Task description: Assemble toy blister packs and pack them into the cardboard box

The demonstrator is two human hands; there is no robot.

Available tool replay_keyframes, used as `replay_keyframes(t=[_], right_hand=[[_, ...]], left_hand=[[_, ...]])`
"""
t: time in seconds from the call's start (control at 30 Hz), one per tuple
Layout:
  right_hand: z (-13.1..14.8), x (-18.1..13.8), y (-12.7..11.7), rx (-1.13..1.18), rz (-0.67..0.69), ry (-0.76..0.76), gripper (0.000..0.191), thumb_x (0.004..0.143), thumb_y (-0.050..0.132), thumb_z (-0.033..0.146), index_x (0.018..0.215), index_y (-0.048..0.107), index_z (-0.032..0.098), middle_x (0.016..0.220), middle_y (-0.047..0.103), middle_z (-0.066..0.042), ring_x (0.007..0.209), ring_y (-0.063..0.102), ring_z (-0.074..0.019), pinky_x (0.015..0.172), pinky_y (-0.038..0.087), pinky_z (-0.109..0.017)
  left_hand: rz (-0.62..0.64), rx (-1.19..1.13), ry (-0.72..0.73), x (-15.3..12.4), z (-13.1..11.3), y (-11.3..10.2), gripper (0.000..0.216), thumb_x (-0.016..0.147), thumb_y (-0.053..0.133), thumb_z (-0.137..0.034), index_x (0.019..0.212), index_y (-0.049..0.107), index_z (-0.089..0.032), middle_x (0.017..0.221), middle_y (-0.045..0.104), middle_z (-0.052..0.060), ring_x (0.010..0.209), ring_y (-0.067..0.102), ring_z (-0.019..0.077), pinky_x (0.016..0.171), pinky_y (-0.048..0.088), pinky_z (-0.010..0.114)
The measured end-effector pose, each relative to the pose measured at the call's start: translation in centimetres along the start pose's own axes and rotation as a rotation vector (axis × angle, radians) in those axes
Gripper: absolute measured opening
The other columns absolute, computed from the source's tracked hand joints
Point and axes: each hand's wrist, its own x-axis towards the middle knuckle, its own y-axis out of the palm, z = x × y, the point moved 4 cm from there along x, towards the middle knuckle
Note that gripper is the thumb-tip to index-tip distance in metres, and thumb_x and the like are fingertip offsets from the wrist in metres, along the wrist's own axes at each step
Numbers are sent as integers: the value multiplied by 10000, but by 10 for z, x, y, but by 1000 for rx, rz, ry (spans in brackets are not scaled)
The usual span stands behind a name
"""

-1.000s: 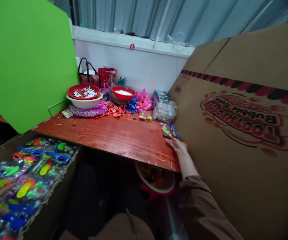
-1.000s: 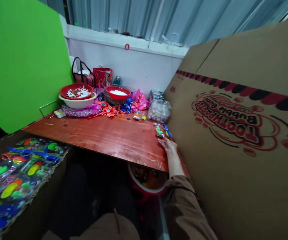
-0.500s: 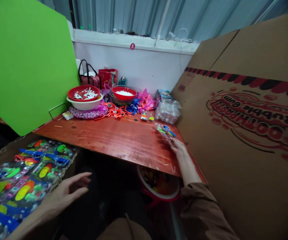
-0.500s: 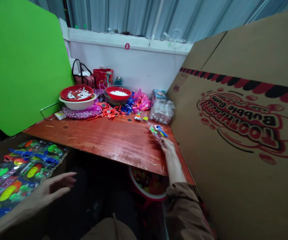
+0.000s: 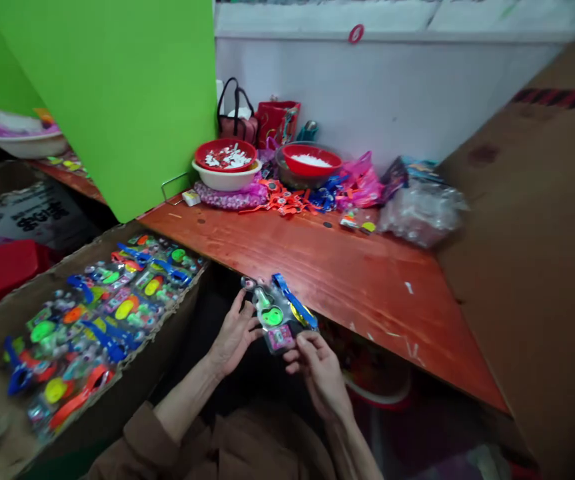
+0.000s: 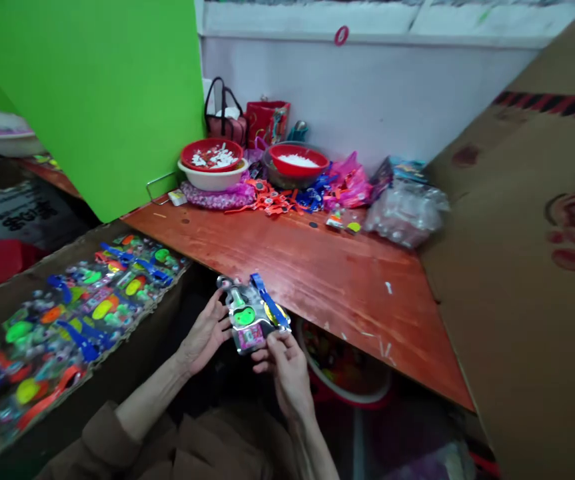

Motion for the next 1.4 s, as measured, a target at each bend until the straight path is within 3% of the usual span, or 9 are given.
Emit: replay_keyframes(t=[0.2, 0.4, 0.47, 0.53, 0.63, 0.77, 0.9, 1.03, 1.4], right_hand=[[-58, -32, 33, -46, 53, 106, 438, 722, 827, 508, 858, 564, 186, 667, 679, -3, 546, 672, -154, 434, 535, -214], [-68, -36, 19, -367, 329, 206, 388, 747, 798, 498, 926, 660, 183, 823, 727, -48, 627, 693, -181, 557, 561, -289], [-57, -23, 4, -525, 285, 128, 387, 749, 786, 507, 925, 691, 176, 735, 701, -30, 612, 656, -167, 576, 532, -280], [-36, -7, -6, -628, 144, -14, 390, 761, 766, 518, 945, 698, 181, 722, 690, -23, 614, 620, -159, 596, 513, -283], [1, 11, 5, -752, 36, -267, 309, 826, 714, 473, 975, 696, 203, 895, 704, -53, 777, 640, -187, 729, 527, -324], [34, 20, 62, -916, 255, -628, 171, 913, 640, 357, 1026, 691, 239, 1067, 675, -73, 1013, 632, -228, 928, 499, -420], [30, 22, 116, -1074, 560, -839, 170, 937, 624, 311, 1088, 685, 261, 1207, 647, -94, 1122, 601, -255, 997, 461, -486], [15, 26, 139, -1231, 731, -889, 220, 939, 630, 353, 1124, 659, 237, 1262, 617, -118, 1164, 567, -277, 956, 471, -480], [18, 35, 156, -1253, 801, -827, 130, 956, 603, 302, 1055, 645, 228, 1229, 629, -96, 1142, 591, -261, 1030, 429, -507]], left_hand=[[-118, -16, 1, -30, -10, -51, 632, 857, 735, -320, 1430, 471, -295, 1258, 674, 112, 1059, 702, 271, 919, 567, 446], [-141, -55, -69, -58, -16, -83, 557, 903, 677, -291, 1419, 468, -293, 1308, 657, 126, 1094, 695, 294, 936, 558, 502], [-136, -66, -94, -66, -18, -88, 556, 908, 669, -288, 1425, 463, -295, 1311, 657, 131, 1093, 696, 302, 934, 556, 516], [-122, -72, -121, -72, -19, -91, 573, 917, 656, -283, 1446, 437, -292, 1319, 651, 144, 1093, 695, 312, 926, 555, 525], [-81, -84, -158, -77, -17, -90, 607, 933, 631, -279, 1485, 377, -294, 1333, 637, 165, 1090, 695, 322, 901, 562, 525], [-13, -89, -188, -80, -11, -85, 627, 951, 603, -292, 1511, 323, -292, 1338, 624, 182, 1067, 702, 323, 836, 583, 492], [20, -73, -201, -82, -8, -79, 634, 948, 612, -311, 1516, 334, -270, 1288, 646, 177, 1005, 722, 297, 808, 583, 430], [26, -60, -192, -84, -7, -78, 631, 945, 620, -312, 1516, 355, -275, 1227, 671, 154, 958, 732, 261, 798, 573, 382], [72, -15, -212, -89, -3, -80, 619, 928, 644, -307, 1494, 396, -276, 1245, 657, 148, 951, 735, 274, 794, 566, 378]])
